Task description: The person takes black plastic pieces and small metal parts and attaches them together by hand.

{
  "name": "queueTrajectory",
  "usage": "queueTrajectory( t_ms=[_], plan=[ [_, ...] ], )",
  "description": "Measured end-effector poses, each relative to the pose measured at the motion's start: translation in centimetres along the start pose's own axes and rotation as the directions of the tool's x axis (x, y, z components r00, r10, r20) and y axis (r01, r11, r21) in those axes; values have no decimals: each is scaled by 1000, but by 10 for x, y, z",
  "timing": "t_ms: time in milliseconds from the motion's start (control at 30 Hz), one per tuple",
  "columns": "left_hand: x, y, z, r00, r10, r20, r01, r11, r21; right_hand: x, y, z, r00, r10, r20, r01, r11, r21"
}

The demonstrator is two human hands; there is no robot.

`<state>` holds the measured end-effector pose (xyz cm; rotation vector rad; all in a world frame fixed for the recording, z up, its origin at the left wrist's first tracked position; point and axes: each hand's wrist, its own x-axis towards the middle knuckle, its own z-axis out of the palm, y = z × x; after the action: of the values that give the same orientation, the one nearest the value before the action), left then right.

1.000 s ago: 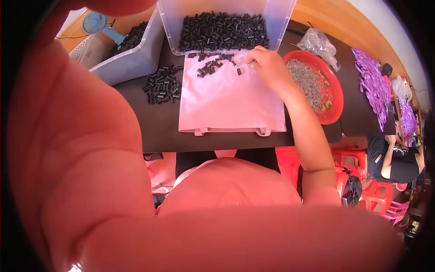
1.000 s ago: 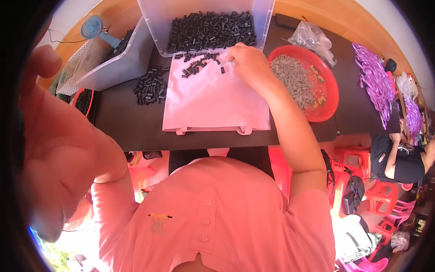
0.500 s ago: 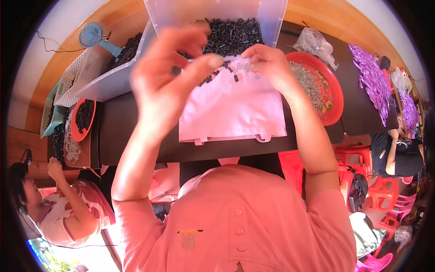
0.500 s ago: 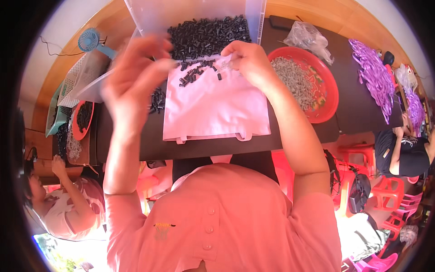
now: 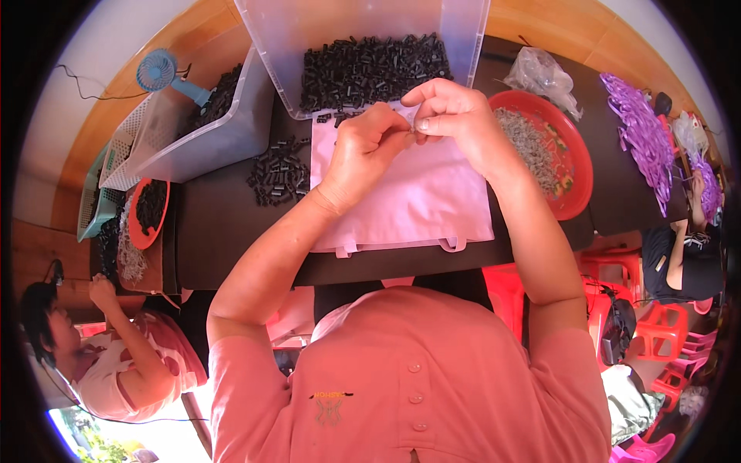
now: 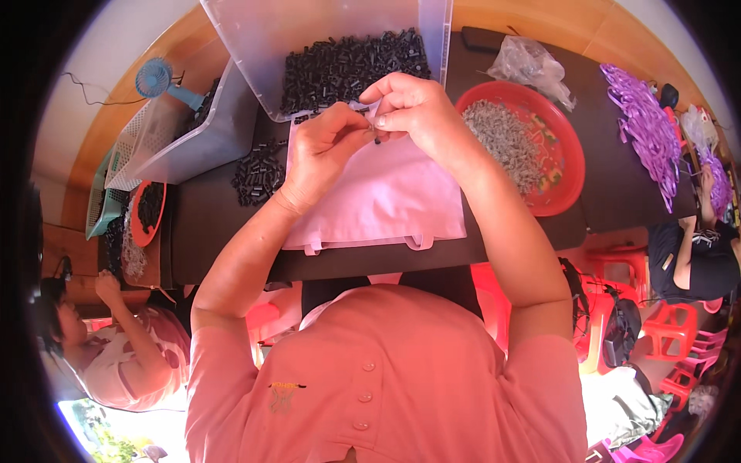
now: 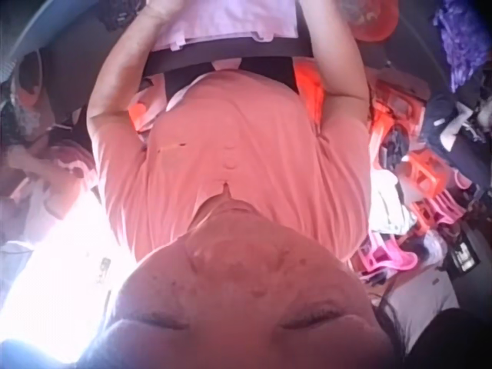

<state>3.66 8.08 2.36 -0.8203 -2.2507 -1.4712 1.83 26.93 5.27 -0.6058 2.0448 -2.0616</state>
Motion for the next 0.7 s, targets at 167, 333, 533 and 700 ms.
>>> queueTrajectory(
  t_ms=[167, 333, 533, 700],
  plan=[
    [-3, 10, -2, 965, -255, 53, 260, 931, -254, -2, 0, 4, 999, -37, 14, 36, 998, 52],
    [-6, 8, -1, 955, -293, 35, 292, 923, -251, -3, 1, 7, 999, -36, -25, 37, 999, 32],
    [-6, 8, -4, 845, -517, 138, 520, 730, -444, -3, 8, 15, 989, -129, -72, 124, 990, -66],
    [-7, 1, -6, 831, -527, 179, 526, 636, -565, -3, 15, 22, 885, -457, -88, 391, 834, -389]
  ],
)
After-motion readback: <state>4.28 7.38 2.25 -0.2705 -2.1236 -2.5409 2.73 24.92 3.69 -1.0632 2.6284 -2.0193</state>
